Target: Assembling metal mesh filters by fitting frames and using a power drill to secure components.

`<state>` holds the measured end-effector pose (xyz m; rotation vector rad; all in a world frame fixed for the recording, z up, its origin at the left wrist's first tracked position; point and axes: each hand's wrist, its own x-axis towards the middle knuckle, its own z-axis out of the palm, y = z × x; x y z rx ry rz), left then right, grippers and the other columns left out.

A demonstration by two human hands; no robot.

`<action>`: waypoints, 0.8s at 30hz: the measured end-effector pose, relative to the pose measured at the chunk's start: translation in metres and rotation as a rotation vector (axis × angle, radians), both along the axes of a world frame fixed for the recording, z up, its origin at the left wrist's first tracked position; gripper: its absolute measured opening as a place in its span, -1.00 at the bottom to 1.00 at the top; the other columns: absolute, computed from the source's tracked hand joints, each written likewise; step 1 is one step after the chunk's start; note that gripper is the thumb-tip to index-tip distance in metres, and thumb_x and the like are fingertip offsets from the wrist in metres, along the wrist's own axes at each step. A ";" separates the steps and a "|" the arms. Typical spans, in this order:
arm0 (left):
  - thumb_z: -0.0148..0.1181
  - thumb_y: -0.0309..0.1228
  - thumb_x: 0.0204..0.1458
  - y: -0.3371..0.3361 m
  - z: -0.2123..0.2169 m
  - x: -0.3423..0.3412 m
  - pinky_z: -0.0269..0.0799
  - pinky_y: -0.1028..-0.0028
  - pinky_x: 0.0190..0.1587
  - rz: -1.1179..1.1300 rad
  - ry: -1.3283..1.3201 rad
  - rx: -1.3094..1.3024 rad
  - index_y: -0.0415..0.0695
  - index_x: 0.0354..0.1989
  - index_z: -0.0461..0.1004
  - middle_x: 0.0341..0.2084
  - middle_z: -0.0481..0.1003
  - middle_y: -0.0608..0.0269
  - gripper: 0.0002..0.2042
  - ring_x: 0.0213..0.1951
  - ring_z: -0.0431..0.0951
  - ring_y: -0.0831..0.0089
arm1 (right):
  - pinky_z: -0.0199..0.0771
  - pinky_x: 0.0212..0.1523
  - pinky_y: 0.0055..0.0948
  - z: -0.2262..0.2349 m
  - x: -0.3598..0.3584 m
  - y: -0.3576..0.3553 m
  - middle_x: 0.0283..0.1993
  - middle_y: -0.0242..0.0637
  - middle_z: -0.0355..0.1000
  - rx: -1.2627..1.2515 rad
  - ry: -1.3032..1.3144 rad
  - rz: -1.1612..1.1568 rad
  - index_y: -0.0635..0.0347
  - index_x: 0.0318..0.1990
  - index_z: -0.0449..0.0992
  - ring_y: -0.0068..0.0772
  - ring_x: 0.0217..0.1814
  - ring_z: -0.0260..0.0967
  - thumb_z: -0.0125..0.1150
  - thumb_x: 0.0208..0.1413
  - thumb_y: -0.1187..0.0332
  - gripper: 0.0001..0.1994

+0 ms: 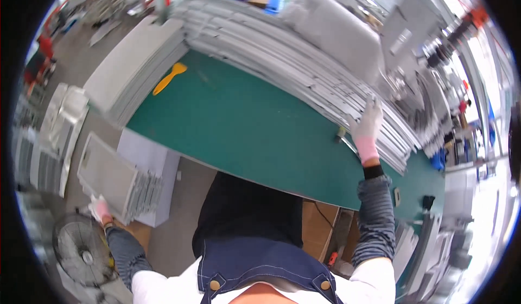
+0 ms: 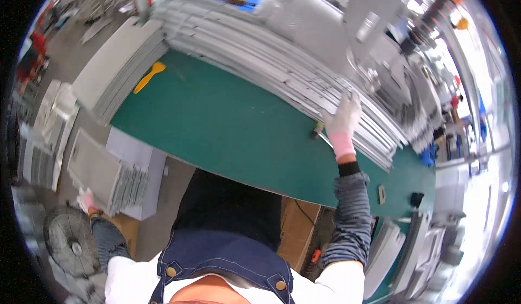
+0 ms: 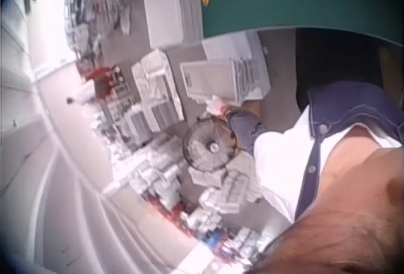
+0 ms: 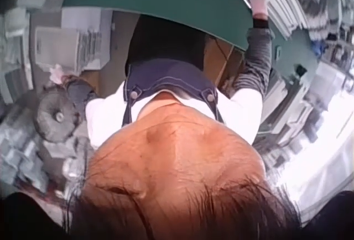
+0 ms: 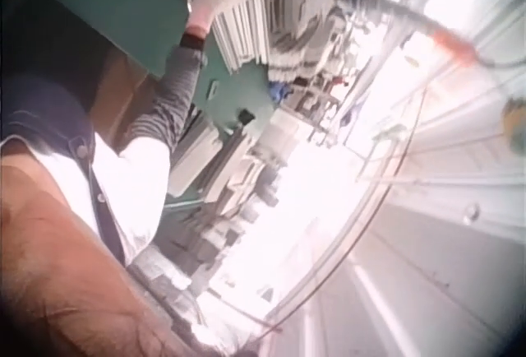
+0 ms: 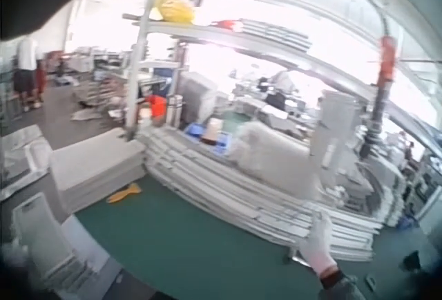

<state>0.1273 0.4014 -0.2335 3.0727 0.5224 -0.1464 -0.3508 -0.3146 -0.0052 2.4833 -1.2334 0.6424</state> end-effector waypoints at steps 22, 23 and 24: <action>0.24 0.06 -0.05 -0.542 0.283 0.130 0.39 0.18 0.12 -1.146 0.022 0.005 -0.17 0.17 0.34 0.05 0.46 -0.10 -0.31 0.09 0.46 0.02 | 0.13 0.37 -0.16 -0.003 0.019 -0.125 0.28 0.05 0.23 -0.046 0.023 0.490 0.35 0.24 0.27 0.05 0.36 0.14 0.11 0.16 0.50 -0.52; 0.24 0.06 -0.05 -0.541 0.285 0.130 0.39 0.18 0.12 -1.140 0.023 0.005 -0.17 0.17 0.34 0.05 0.46 -0.10 -0.31 0.09 0.46 0.02 | 0.14 0.37 -0.17 -0.009 -0.014 -0.125 0.27 0.04 0.24 -0.065 0.008 0.493 0.35 0.24 0.27 0.04 0.36 0.15 0.11 0.16 0.50 -0.53; 0.25 0.04 -0.05 -0.547 0.286 0.127 0.34 0.21 0.17 -1.117 -0.036 -0.079 -0.16 0.25 0.26 0.09 0.42 -0.10 -0.26 0.14 0.42 0.04 | 0.14 0.36 -0.18 0.005 -0.002 -0.145 0.27 0.04 0.25 -0.082 -0.008 0.484 0.35 0.24 0.27 0.03 0.35 0.16 0.11 0.16 0.50 -0.53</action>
